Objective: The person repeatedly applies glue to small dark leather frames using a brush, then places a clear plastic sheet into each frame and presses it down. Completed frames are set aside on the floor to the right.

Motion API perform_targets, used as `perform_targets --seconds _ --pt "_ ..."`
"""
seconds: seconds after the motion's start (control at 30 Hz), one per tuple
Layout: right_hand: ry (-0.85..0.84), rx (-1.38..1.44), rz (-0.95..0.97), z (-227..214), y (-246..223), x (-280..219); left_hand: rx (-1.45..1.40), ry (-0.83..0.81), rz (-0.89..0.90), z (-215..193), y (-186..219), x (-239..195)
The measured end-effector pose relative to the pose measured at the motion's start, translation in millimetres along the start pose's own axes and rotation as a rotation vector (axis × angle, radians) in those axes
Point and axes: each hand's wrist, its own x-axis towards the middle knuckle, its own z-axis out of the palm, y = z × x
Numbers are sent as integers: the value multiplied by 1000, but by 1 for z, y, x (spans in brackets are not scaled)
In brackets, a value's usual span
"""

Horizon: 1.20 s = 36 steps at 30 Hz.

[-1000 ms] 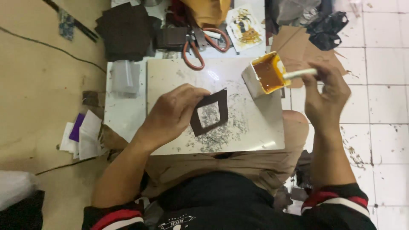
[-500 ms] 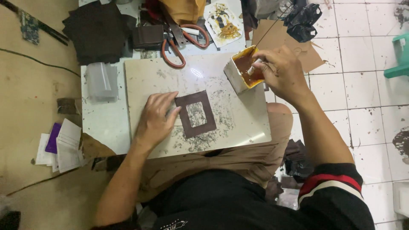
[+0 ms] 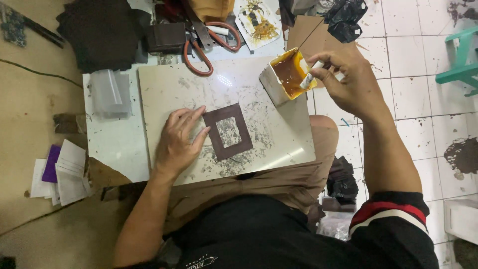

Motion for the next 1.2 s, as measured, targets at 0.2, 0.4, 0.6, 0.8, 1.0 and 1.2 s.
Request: perform_targets --seconds 0.2,0.4,0.6,0.8,1.0,1.2 --pt "-48 -55 36 6 14 -4 -26 -18 -4 -1 0 -1" --pt "-289 -2 -71 -25 -10 -5 -64 7 -19 -3 2 -1" --pt "135 410 -86 -47 -58 -46 -79 19 2 -15 9 4" --pt "21 804 -213 75 -89 -11 -54 5 16 1 -4 -3" --pt "18 710 -102 173 -62 13 -105 84 53 10 -15 -5" --pt "5 608 -70 181 -72 14 -125 70 45 -1 -9 -2"
